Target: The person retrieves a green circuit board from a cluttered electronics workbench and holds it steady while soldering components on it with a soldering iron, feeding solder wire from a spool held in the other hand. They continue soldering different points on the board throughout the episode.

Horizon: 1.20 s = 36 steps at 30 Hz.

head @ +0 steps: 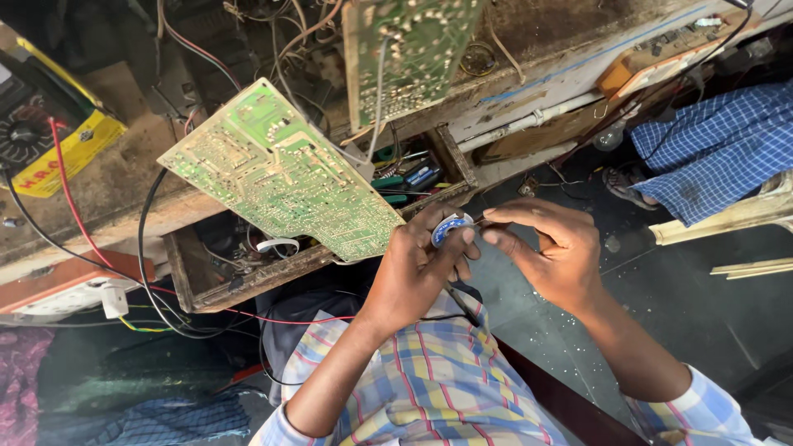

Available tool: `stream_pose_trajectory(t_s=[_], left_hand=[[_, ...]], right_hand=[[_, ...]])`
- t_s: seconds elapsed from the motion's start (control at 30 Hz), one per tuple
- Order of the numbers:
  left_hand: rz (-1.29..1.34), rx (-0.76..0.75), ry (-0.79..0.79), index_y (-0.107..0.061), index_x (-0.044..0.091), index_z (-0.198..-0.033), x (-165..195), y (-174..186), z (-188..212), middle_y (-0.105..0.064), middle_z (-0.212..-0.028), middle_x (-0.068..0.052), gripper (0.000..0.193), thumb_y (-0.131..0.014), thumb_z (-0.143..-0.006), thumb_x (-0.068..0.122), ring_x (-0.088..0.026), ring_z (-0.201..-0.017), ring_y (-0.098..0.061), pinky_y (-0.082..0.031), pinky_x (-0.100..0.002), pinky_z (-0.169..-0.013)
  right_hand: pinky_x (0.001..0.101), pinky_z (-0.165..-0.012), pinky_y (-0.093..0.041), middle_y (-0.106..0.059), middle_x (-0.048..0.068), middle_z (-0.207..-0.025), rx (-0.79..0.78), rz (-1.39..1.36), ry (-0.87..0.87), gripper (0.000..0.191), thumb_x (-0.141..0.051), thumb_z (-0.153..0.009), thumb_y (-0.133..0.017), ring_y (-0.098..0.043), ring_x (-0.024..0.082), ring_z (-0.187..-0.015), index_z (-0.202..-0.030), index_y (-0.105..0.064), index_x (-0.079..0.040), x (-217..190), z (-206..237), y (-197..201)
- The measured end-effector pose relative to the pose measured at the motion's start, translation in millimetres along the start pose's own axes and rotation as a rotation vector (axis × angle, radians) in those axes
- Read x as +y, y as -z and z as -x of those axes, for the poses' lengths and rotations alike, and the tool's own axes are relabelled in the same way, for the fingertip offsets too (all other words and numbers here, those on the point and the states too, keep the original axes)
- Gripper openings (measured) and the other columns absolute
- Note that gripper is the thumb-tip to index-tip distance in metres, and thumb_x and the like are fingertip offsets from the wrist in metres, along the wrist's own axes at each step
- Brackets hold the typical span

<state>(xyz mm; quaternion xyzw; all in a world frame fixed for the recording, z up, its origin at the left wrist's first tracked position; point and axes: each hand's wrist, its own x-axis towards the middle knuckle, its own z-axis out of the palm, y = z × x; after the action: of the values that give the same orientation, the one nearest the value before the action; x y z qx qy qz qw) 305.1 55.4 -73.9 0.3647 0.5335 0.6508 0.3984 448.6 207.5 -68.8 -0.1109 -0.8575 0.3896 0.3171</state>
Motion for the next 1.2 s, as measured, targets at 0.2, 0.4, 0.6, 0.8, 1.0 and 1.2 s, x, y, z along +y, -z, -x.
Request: stream_pose_trajectory(t_s=[0.2,0.4,0.6,0.8,1.0,1.2], left_hand=[[0.015,-0.061,0.043,-0.061,-0.002,-0.11,0.5,-4.2,-13.9,-0.069,-0.085,-0.004,0.016,-0.06,-0.105,0.014,-0.009,-0.069,-0.066,-0.054,-0.026,-0.061],[-0.141,-0.1,0.075,-0.063,0.001,-0.114,17.3,-8.9,-34.6,-0.07,-0.077,-0.005,0.021,-0.061,-0.103,0.019,-0.009,-0.062,-0.066,-0.054,-0.027,-0.057],[-0.377,-0.157,-0.002,-0.068,0.0,-0.105,33.3,-8.8,-63.5,-0.068,-0.071,-0.003,0.021,-0.063,-0.1,0.019,-0.008,-0.056,-0.063,-0.052,-0.026,-0.051],[-0.241,-0.304,0.04,-0.068,0.001,-0.105,34.2,-8.3,-94.1,-0.064,-0.067,-0.001,0.021,-0.063,-0.101,0.021,-0.005,-0.052,-0.055,-0.044,-0.024,-0.045],[0.043,-0.327,0.05,-0.066,-0.001,-0.105,22.4,-19.3,-112.2,-0.064,-0.072,-0.001,0.029,-0.062,-0.108,0.027,-0.005,-0.055,-0.052,-0.041,-0.023,-0.05],[-0.007,-0.231,0.079,-0.066,0.005,-0.119,20.3,-20.5,-115.2,-0.064,-0.066,-0.001,0.03,-0.062,-0.101,0.029,-0.005,-0.05,-0.053,-0.042,-0.022,-0.046]], right_hand=[[0.0253,-0.072,-0.057,-0.075,0.011,-0.102,0.026,0.005,0.123,0.017,0.003,-0.092,-0.076,-0.073,0.011,-0.09,-0.108,-0.071,0.0,16.7,-4.9,5.8],[0.0232,-0.053,-0.041,-0.07,0.007,-0.086,0.031,-0.081,-0.1,0.011,-0.005,-0.092,-0.075,-0.055,0.009,-0.065,-0.097,-0.07,0.003,34.8,-8.3,15.7],[0.0228,-0.07,-0.052,-0.068,0.003,-0.09,-0.011,-0.484,-0.217,0.016,-0.012,-0.099,-0.07,-0.063,0.007,-0.081,-0.101,-0.068,0.003,60.8,-19.6,25.0],[0.0237,-0.077,-0.053,-0.067,0.005,-0.099,0.012,-0.552,-0.173,0.014,-0.01,-0.102,-0.069,-0.061,0.008,-0.087,-0.107,-0.065,0.003,75.2,-32.2,38.4],[0.0236,-0.085,-0.055,-0.068,0.006,-0.105,0.285,-0.485,0.048,0.012,-0.006,-0.106,-0.066,-0.064,0.008,-0.092,-0.114,-0.062,0.003,76.5,-43.2,52.8],[0.024,-0.083,-0.056,-0.071,0.008,-0.101,0.248,-0.326,0.001,0.013,-0.007,-0.104,-0.067,-0.067,0.01,-0.091,-0.109,-0.065,0.005,78.7,-42.8,59.1]])
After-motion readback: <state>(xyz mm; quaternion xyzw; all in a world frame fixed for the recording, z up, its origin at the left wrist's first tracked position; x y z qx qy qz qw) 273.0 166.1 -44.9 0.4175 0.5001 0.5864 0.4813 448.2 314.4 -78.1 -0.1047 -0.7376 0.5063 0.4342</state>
